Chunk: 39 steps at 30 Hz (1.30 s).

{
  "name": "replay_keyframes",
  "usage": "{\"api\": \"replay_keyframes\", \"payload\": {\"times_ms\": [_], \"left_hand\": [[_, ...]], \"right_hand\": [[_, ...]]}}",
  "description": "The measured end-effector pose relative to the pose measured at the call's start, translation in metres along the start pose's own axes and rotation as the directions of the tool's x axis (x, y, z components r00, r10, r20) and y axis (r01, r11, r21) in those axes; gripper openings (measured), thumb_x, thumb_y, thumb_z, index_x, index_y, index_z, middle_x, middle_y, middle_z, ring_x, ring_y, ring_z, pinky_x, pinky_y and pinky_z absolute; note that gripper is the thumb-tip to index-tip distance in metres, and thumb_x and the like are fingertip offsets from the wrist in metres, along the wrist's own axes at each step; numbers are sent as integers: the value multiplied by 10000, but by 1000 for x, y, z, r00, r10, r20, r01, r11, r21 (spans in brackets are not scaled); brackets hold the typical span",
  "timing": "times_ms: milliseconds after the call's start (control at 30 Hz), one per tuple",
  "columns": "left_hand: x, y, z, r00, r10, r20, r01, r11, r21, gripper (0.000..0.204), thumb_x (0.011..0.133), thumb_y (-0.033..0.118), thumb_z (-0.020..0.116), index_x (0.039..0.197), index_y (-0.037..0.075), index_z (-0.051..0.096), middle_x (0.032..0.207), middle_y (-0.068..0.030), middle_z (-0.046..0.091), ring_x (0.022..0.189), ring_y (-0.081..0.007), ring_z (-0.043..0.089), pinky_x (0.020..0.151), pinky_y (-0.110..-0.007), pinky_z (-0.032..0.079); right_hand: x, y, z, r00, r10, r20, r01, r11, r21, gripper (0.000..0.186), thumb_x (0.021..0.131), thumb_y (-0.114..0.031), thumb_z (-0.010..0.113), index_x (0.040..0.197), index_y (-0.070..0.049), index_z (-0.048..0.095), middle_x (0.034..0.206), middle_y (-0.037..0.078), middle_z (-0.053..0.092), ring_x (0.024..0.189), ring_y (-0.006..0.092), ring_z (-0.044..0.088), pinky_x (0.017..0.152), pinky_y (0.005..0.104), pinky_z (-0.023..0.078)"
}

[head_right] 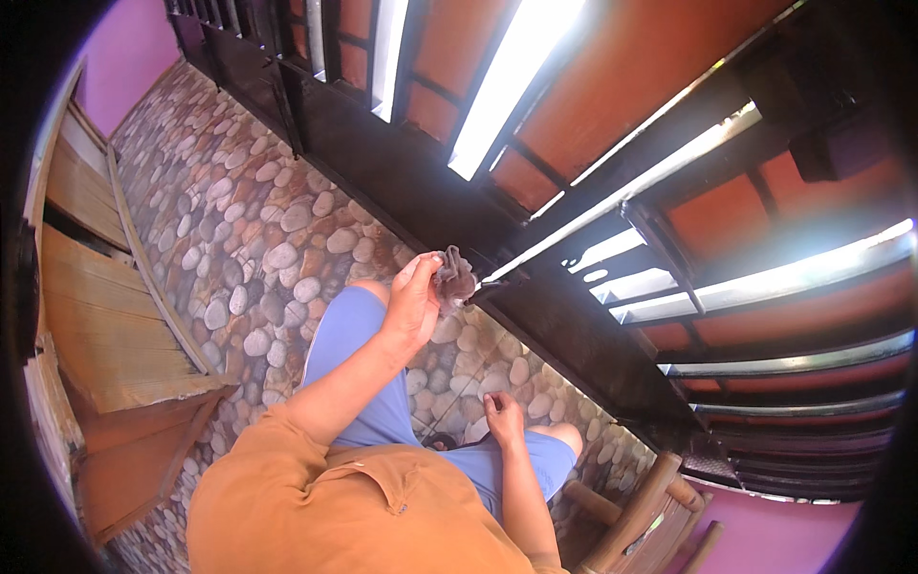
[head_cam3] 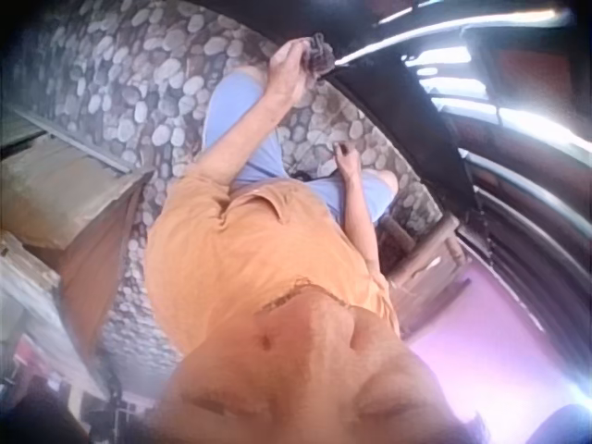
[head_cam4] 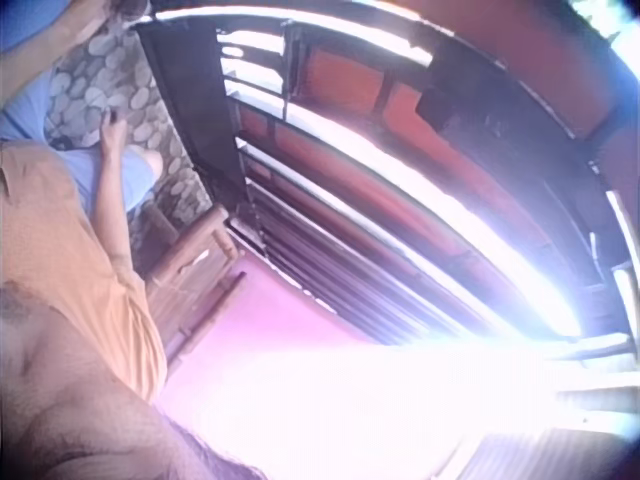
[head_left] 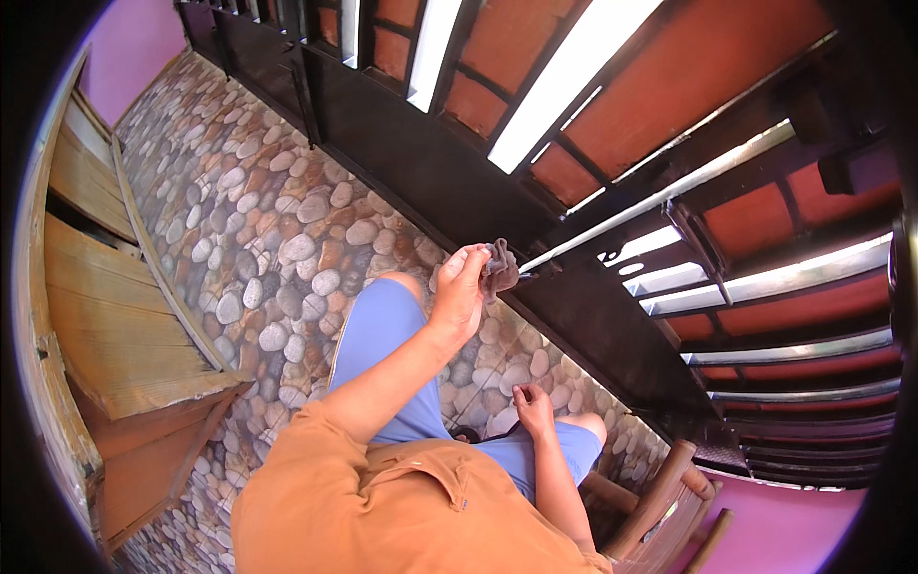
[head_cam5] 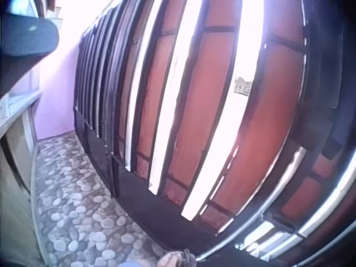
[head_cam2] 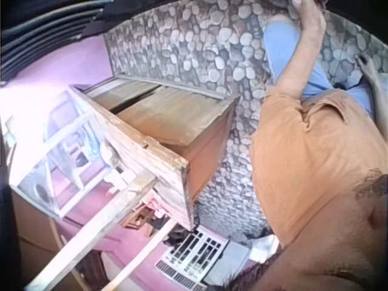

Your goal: The person wipes the panels and bars of a metal gate with a cloth, repeatedly dipping the cloth into a small bottle.

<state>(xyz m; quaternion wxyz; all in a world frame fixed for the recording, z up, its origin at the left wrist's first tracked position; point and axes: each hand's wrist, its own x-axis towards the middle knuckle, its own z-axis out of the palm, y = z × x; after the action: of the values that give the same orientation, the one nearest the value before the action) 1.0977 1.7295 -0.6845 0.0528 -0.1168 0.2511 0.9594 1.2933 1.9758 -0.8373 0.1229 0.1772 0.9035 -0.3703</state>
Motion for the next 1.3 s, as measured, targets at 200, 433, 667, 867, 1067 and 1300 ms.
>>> {"api": "replay_keyframes", "payload": {"times_ms": [200, 433, 667, 867, 1067, 1300], "left_hand": [[5, 34, 5, 998, 67, -20, -70, 982, -177, 102, 1042, 111, 534, 1065, 25, 584, 1040, -89, 667, 958, -187, 683, 898, -365, 586], [27, 69, 1, 963, 260, -68, -267, 951, -153, 97, 1050, 96, 516, 1087, 26, 572, 1057, -84, 661, 1002, -180, 667, 933, -349, 566], [50, 85, 6, 934, 334, -123, -352, 920, -174, 69, 1059, 108, 528, 1092, 50, 541, 1033, -80, 671, 913, -171, 692, 878, -342, 600], [65, 92, 16, 914, 379, -144, -401, 895, -197, 173, 1058, 79, 513, 1213, 32, 571, 1060, -70, 681, 961, -161, 691, 880, -324, 600], [88, 94, 16, 926, 362, -107, -376, 906, -194, 198, 1058, 78, 514, 1201, 29, 641, 1087, -58, 700, 971, -125, 686, 894, -271, 572], [125, 86, 16, 876, 459, -148, -475, 873, -107, 192, 1000, 70, 641, 1179, 3, 641, 1039, -66, 708, 933, -119, 690, 851, -254, 573]], "right_hand": [[4, 8, 1, 1000, 10, 21, -10, 1000, -25, 259, 970, -234, 681, 1009, 20, 715, 787, 100, 728, 721, 160, 706, 672, 321, 536], [1, 0, -1, 1000, 14, 26, -13, 998, -59, 257, 952, -248, 693, 992, 4, 726, 811, 132, 733, 739, 220, 709, 703, 355, 542], [3, 9, 2, 999, -16, 44, 20, 996, -85, 245, 962, -226, 690, 995, 14, 727, 777, 100, 731, 700, 160, 696, 661, 320, 536], [4, 5, 3, 999, -41, 32, 44, 992, -121, 241, 965, -225, 684, 996, 11, 723, 756, 99, 723, 681, 160, 679, 661, 321, 532], [4, 10, 4, 999, -46, 24, 48, 991, -125, 240, 966, -226, 682, 994, 9, 723, 762, 101, 726, 691, 164, 686, 667, 325, 534], [3, 8, 3, 999, -39, 35, 44, 988, -149, 241, 967, -228, 681, 991, 8, 721, 762, 95, 721, 692, 163, 676, 669, 322, 532]]}}
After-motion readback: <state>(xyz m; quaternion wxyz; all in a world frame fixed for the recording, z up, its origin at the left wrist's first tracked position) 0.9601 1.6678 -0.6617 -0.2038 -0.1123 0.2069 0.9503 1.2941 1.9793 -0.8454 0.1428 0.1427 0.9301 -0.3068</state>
